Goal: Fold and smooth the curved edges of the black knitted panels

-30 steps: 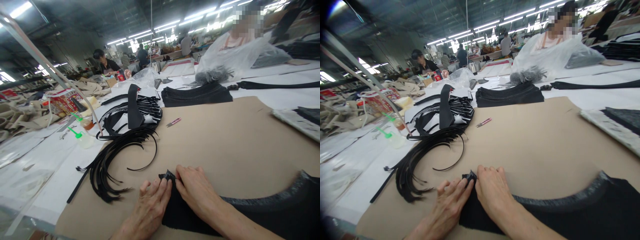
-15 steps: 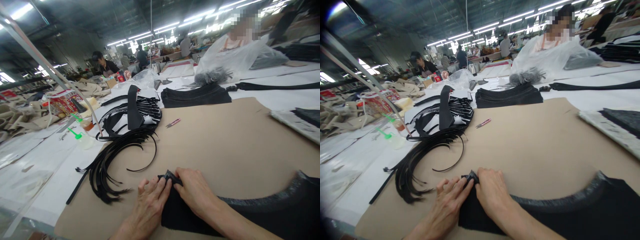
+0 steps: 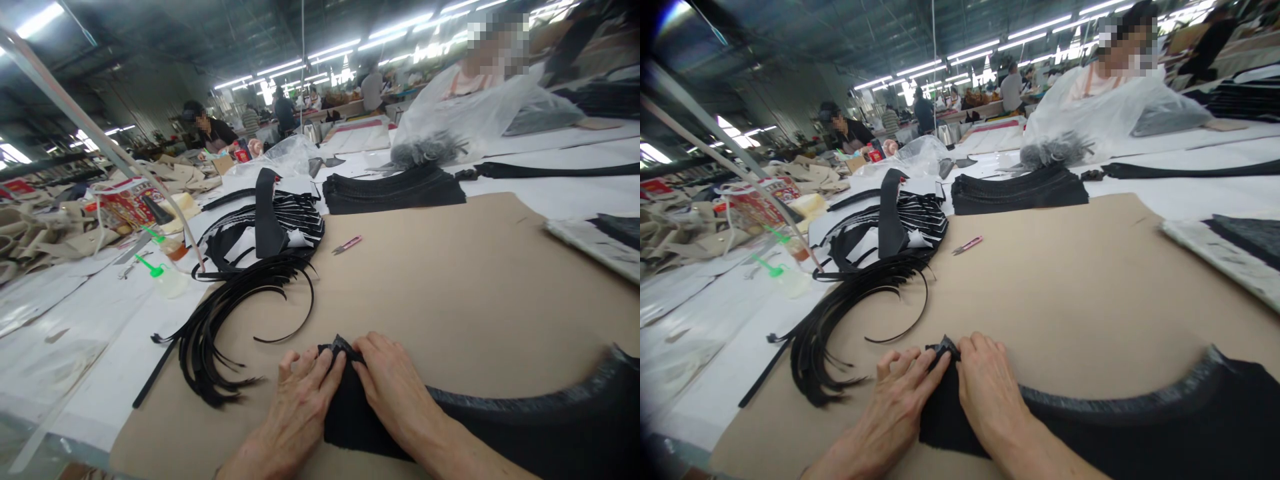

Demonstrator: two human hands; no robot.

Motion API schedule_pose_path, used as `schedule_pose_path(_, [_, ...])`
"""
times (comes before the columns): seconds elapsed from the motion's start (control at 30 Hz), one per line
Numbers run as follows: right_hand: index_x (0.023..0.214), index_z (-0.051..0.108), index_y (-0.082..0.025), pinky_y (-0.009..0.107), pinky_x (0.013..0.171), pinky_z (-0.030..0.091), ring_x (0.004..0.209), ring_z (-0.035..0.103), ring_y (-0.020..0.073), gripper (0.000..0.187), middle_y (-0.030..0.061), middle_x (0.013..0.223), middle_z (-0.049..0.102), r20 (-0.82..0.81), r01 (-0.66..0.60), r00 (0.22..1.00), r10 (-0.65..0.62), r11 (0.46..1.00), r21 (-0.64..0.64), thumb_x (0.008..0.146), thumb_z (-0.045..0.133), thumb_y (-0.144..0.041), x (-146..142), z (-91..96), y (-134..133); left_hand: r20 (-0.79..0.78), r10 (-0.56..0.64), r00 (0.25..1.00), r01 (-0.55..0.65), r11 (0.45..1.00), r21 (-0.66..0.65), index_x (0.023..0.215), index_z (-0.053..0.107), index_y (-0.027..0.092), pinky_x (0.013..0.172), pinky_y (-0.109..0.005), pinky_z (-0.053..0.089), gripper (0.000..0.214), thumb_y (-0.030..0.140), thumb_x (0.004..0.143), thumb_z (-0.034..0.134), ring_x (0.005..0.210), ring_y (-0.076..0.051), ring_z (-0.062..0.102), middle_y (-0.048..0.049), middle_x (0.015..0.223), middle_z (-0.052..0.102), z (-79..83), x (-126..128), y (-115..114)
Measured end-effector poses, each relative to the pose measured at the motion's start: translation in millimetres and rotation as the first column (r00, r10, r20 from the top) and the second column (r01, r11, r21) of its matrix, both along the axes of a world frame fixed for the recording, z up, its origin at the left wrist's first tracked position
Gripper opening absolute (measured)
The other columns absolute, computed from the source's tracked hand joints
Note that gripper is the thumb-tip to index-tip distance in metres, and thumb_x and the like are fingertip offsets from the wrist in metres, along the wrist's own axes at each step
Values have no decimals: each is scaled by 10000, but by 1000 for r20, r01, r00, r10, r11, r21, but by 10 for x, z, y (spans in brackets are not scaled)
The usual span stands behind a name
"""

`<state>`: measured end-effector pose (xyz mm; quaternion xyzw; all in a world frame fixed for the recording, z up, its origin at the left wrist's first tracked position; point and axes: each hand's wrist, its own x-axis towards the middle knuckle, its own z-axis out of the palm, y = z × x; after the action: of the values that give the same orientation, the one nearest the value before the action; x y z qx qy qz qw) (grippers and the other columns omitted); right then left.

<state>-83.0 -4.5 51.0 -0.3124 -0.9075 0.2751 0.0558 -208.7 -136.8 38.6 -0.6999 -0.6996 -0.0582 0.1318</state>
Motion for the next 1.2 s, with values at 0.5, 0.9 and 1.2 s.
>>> schedule_pose_path(0.5, [986,620,-152,407,817,403,879,506,246,288,76,908,576,-219,21,975,23,980,197,822,465,27,78,-284,-11,5,-2,1000,2,999,-32,1385,441,200,973,-372,223,500,48,927,310,1151,-199,453,0,1266,607,-3,8,67])
schedule_pose_path(0.9, [968,621,-122,357,767,384,834,480,219,317,70,890,569,-297,-41,938,176,910,412,775,451,64,148,-351,-25,73,24,997,-14,991,-129,1390,436,220,989,-380,239,530,36,902,339,1168,-203,452,-22,1272,595,37,18,109])
schedule_pose_path(1.2, [1023,647,-100,349,769,358,807,483,210,368,67,881,588,-177,-99,956,233,827,554,735,477,55,154,-304,-23,130,35,991,-17,990,-138,1387,440,214,994,-384,240,495,69,921,360,1158,-215,441,-40,1254,596,37,-14,134])
